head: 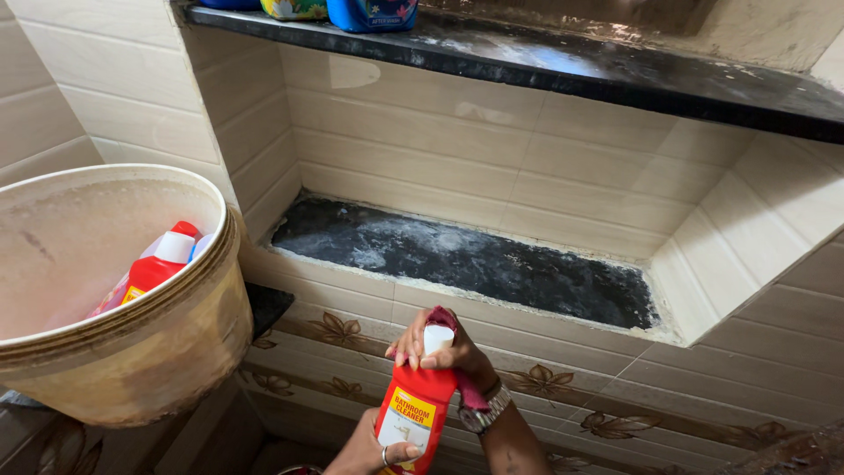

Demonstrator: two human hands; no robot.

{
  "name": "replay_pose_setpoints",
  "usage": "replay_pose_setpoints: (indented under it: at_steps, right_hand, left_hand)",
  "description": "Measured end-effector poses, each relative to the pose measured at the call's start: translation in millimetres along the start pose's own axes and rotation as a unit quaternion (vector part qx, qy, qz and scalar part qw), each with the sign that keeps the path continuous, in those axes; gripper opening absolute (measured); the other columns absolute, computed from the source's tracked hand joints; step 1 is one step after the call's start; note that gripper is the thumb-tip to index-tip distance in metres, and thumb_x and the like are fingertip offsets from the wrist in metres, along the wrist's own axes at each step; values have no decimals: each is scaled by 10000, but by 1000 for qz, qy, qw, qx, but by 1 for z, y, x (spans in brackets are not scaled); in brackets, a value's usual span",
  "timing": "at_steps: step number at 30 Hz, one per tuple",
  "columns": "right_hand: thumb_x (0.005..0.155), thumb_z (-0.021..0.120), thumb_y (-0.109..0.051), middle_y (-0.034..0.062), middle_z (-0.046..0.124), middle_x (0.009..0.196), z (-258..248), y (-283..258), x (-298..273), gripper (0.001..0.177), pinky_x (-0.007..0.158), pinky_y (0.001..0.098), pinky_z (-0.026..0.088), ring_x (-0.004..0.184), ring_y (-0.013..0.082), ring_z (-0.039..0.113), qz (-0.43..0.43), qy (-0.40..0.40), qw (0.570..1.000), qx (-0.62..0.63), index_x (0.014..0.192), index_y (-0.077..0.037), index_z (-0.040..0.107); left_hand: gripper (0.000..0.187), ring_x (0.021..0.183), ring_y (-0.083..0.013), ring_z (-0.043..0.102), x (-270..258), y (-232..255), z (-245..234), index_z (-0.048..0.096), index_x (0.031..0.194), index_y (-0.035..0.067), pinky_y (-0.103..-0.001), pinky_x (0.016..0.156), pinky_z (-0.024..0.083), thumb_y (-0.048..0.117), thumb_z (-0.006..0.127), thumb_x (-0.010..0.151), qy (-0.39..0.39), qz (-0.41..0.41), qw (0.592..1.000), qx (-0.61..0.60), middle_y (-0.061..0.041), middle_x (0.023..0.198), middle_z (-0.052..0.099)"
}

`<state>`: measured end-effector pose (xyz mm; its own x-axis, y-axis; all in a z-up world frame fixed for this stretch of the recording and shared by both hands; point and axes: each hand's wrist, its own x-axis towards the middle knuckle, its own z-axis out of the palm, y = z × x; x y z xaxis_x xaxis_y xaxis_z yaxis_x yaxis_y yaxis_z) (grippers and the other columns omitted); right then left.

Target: The person wipes a blue Softouch bottle with a pink cloth, places it on a bathroom shelf, then wipes a red bathroom cleaner bottle and places it on the same shelf. The person repeats the wiping and placement with another red bottle. The task involves cleaning and organizing bathroom supplies on a shelf.

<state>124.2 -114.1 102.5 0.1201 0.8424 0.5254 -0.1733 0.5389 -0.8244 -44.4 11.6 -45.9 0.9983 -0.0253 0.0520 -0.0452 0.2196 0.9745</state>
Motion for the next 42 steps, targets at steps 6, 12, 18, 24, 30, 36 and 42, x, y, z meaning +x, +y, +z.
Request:
replay_pose_setpoints:
  at_steps: [6, 12, 18, 24, 30, 36, 42]
  right_hand:
    - [833, 785, -120, 104, 694, 863, -13, 21, 9, 277, 1043, 566, 525, 921, 286, 727, 16, 40, 999, 26, 1024, -42, 600]
    - [859, 738, -51, 118, 699, 921, -7, 24, 17, 191, 1017, 545, 581, 904, 271, 737, 21, 93, 995, -17, 1013, -13, 631]
    - [895, 720, -60, 134, 731, 983, 8, 17, 22, 179, 921, 418, 594, 969, 238, 731, 27, 146, 983, -112, 1048, 22, 674]
    - [966, 715, -155, 121, 711, 1186, 41, 22, 25, 355, 959, 355, 571, 1078, 198, 699, -42, 248, 936, -248, 1258, 21, 619]
    - [1025, 647, -366, 202, 439, 1597, 67, 33, 4, 689, 1193, 423, 388, 1432, 314, 458, -120, 250, 848, -451, 1575, -40, 390]
    - [1121, 332, -407, 207, 87, 1778, 78, 54, -31, 643, 1323, 444, 129, 1660, 336, 95, -69, 197, 883, -421, 1662, -63, 294]
    - [1089, 445, -257, 202, 225, 1700, 79, 78, -50, 680, 1260, 406, 217, 1560, 306, 257, -13, 285, 908, -306, 1639, -16, 126]
  left_hand:
    - [557, 922, -130, 701, 6, -37, -12, 700, 1147, -10, -306, 871, 568, 301, 903, 732, 26, 8, 999, -25, -64, 1000, 764]
    - [549, 970, -153, 742, 7, -47, -17, 692, 1176, -8, -331, 911, 582, 213, 905, 721, 92, 13, 996, -12, -95, 1052, 793]
    - [511, 842, -171, 783, 2, -17, -4, 732, 1116, -19, -344, 763, 653, 176, 914, 680, 218, -18, 976, 7, -116, 967, 832]
    - [453, 755, -141, 769, -1, 22, 13, 720, 1075, 0, -309, 720, 634, 172, 897, 696, 311, 60, 940, 128, -99, 878, 828]
    - [409, 835, -129, 717, -2, 29, 25, 709, 1088, -32, -319, 756, 604, 103, 852, 730, 312, 101, 943, 51, -103, 959, 792]
    - [429, 942, -152, 742, 0, 27, 14, 692, 1140, -39, -318, 858, 597, 121, 830, 766, 286, 164, 944, 6, -102, 1049, 792]
    - [427, 918, -161, 733, -1, 19, 5, 694, 1148, -44, -322, 837, 600, 221, 795, 829, 263, 103, 959, 19, -127, 1049, 789]
